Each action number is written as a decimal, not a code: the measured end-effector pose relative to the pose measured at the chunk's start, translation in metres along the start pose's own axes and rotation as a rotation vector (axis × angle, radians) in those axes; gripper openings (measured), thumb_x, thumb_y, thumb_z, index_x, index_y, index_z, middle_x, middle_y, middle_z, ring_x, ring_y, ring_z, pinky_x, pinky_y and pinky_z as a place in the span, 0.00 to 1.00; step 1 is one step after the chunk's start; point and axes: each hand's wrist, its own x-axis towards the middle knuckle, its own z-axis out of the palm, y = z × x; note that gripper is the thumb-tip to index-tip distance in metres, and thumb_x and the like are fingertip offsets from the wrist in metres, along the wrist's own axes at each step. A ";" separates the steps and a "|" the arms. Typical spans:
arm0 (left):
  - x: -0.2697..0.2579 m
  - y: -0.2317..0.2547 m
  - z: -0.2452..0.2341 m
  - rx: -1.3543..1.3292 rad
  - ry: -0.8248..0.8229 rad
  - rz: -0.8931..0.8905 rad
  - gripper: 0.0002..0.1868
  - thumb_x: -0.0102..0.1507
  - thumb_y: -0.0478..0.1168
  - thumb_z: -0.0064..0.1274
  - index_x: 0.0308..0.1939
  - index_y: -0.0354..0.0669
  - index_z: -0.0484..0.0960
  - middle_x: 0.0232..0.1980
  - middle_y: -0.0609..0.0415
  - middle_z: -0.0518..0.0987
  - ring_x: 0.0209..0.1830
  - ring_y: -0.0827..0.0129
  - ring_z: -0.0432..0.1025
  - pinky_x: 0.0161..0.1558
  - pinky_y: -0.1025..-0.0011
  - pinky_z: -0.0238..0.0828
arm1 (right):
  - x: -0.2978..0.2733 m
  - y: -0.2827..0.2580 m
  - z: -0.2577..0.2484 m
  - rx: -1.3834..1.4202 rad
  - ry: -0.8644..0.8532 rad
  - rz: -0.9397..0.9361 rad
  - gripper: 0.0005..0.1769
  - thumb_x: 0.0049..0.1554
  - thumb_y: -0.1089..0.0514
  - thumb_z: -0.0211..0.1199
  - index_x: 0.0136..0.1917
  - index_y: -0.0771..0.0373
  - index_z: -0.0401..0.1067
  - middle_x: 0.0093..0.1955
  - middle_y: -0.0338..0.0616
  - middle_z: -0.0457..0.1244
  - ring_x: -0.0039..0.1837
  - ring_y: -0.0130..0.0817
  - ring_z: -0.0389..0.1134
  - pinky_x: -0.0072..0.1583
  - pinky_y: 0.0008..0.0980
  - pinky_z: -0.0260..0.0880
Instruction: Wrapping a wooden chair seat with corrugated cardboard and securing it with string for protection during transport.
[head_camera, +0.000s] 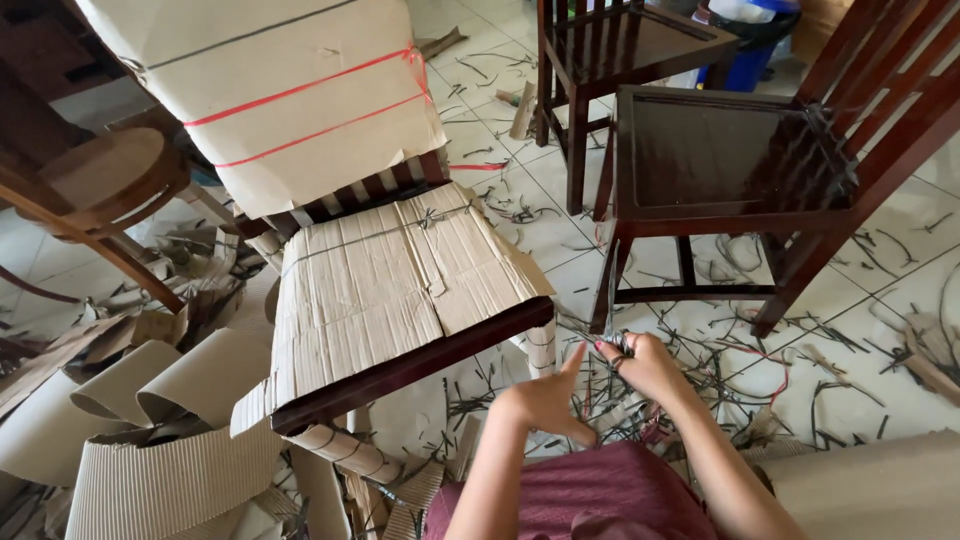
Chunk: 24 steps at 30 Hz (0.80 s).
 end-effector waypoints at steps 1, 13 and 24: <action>-0.006 0.011 -0.013 -0.039 -0.127 0.057 0.72 0.48 0.48 0.64 0.81 0.52 0.24 0.79 0.30 0.49 0.41 0.56 0.68 0.39 0.66 0.68 | 0.001 -0.005 -0.003 -0.023 -0.087 0.072 0.26 0.61 0.42 0.61 0.56 0.68 0.75 0.33 0.46 0.64 0.36 0.35 0.60 0.40 0.31 0.58; 0.013 -0.002 -0.007 0.004 0.362 -0.006 0.44 0.62 0.58 0.52 0.77 0.48 0.54 0.67 0.33 0.72 0.64 0.42 0.71 0.60 0.46 0.72 | -0.044 -0.021 -0.012 0.019 0.020 -0.130 0.25 0.56 0.44 0.68 0.29 0.67 0.72 0.24 0.51 0.64 0.34 0.40 0.67 0.42 0.34 0.68; 0.038 0.008 0.002 -0.788 0.660 0.330 0.12 0.59 0.34 0.64 0.47 0.40 0.89 0.36 0.50 0.87 0.32 0.75 0.80 0.36 0.77 0.79 | -0.037 0.008 -0.006 0.226 -0.037 -0.460 0.20 0.57 0.52 0.69 0.27 0.61 0.74 0.18 0.40 0.63 0.24 0.29 0.61 0.31 0.24 0.60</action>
